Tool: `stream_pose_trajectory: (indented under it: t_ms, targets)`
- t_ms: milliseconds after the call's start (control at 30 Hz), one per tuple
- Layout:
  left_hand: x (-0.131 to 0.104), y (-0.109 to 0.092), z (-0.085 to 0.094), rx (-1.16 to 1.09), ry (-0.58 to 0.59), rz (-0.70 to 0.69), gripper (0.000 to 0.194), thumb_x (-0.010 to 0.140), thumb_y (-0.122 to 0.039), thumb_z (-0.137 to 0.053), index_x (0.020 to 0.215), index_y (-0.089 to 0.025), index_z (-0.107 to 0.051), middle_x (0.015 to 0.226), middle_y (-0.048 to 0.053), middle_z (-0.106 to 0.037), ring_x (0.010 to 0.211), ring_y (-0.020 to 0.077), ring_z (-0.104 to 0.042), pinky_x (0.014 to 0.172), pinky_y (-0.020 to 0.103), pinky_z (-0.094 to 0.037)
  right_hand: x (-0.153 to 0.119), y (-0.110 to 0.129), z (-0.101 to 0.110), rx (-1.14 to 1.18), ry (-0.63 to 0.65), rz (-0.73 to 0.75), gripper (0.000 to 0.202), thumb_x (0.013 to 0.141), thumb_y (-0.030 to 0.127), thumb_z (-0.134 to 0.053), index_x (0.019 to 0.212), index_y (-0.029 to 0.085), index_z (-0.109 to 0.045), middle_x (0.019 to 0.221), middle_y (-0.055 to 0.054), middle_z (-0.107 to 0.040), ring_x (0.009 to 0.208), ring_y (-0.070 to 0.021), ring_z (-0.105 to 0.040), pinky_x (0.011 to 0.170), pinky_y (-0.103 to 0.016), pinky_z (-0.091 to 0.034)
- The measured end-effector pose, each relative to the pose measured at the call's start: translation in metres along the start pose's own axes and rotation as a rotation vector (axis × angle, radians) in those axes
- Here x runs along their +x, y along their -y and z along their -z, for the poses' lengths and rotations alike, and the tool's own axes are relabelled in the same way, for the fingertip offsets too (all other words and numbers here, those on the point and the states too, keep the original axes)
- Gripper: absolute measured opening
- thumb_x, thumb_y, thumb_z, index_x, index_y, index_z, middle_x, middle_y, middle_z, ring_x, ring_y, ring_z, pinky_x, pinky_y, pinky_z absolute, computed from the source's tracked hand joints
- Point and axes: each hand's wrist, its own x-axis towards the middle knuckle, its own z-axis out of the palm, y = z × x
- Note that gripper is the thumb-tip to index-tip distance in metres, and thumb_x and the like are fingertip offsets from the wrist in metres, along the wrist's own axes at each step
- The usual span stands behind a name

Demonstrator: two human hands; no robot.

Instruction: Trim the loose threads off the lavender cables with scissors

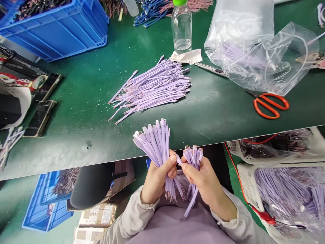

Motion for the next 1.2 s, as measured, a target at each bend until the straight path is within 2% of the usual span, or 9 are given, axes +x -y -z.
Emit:
stream_pose_trajectory:
  t_ms: [200,367,467,633,800,967,1200]
  targets:
    - [-0.0006,-0.0016,0.0002,-0.042,-0.008,0.022,0.029,0.077,-0.038,-0.071,0.079,-0.014,-0.056,0.054,-0.006,-0.043,0.042,0.0025,-0.035,0.044,0.017,-0.031,-0.0009,-0.0017,0.0017,-0.011,0.022,0.002,0.022,0.081,0.036,-0.062,0.076,0.018,-0.051,0.05,0.008,-0.034,0.046,-0.0049,-0.023,0.044,-0.022,-0.019]
    - [0.0018,-0.0032,0.0,-0.177,0.063,0.075,0.028,0.076,-0.035,-0.072,0.078,-0.013,-0.055,0.066,-0.003,-0.05,0.045,0.0006,-0.033,0.042,0.016,-0.028,-0.0013,-0.0005,0.0006,-0.007,0.027,-0.028,0.026,0.08,0.041,-0.065,0.079,0.018,-0.053,0.05,0.009,-0.032,0.046,-0.0044,-0.022,0.044,-0.022,-0.017]
    - [0.0037,-0.0027,-0.0012,-0.224,0.097,0.085,0.029,0.076,-0.035,-0.072,0.076,-0.012,-0.054,0.062,-0.003,-0.049,0.045,0.001,-0.032,0.043,0.016,-0.027,-0.0001,0.0013,-0.001,-0.007,0.059,-0.061,0.03,0.08,0.044,-0.064,0.075,0.017,-0.052,0.05,0.009,-0.032,0.046,-0.0043,-0.021,0.044,-0.022,-0.018]
    - [0.0032,0.0003,-0.0039,-0.194,0.102,0.026,0.029,0.08,-0.038,-0.067,0.074,-0.013,-0.053,0.05,-0.005,-0.043,0.045,0.004,-0.035,0.046,0.018,-0.029,0.0016,0.0008,0.0002,-0.044,0.082,-0.101,0.035,0.079,0.047,-0.062,0.066,0.016,-0.05,0.049,0.008,-0.029,0.045,-0.0044,-0.019,0.044,-0.023,-0.015]
    - [0.0029,0.0013,-0.0045,-0.183,0.105,0.036,0.029,0.08,-0.037,-0.067,0.073,-0.013,-0.053,0.051,-0.004,-0.045,0.046,0.0052,-0.039,0.049,0.019,-0.032,0.0007,-0.0033,0.0033,-0.039,0.04,-0.087,0.031,0.079,0.043,-0.061,0.066,0.017,-0.05,0.049,0.009,-0.028,0.046,-0.0046,-0.018,0.044,-0.023,-0.016]
    - [0.005,0.001,-0.0039,-0.227,0.11,0.056,0.027,0.081,-0.034,-0.067,0.074,-0.013,-0.052,0.052,-0.004,-0.045,0.048,0.0056,-0.042,0.051,0.019,-0.034,0.002,-0.0012,0.0018,-0.012,0.061,-0.055,0.022,0.078,0.035,-0.061,0.068,0.016,-0.056,0.05,0.008,-0.03,0.045,-0.0049,-0.02,0.043,-0.023,-0.017]
    - [0.0065,-0.0008,-0.0016,-0.238,0.138,0.096,0.029,0.081,-0.036,-0.067,0.072,-0.013,-0.051,0.054,-0.002,-0.047,0.047,0.0045,-0.04,0.049,0.017,-0.033,0.0007,0.0024,0.0001,0.058,0.089,-0.047,0.022,0.077,0.035,-0.063,0.069,0.015,-0.058,0.05,0.007,-0.032,0.046,-0.0049,-0.022,0.044,-0.022,-0.018]
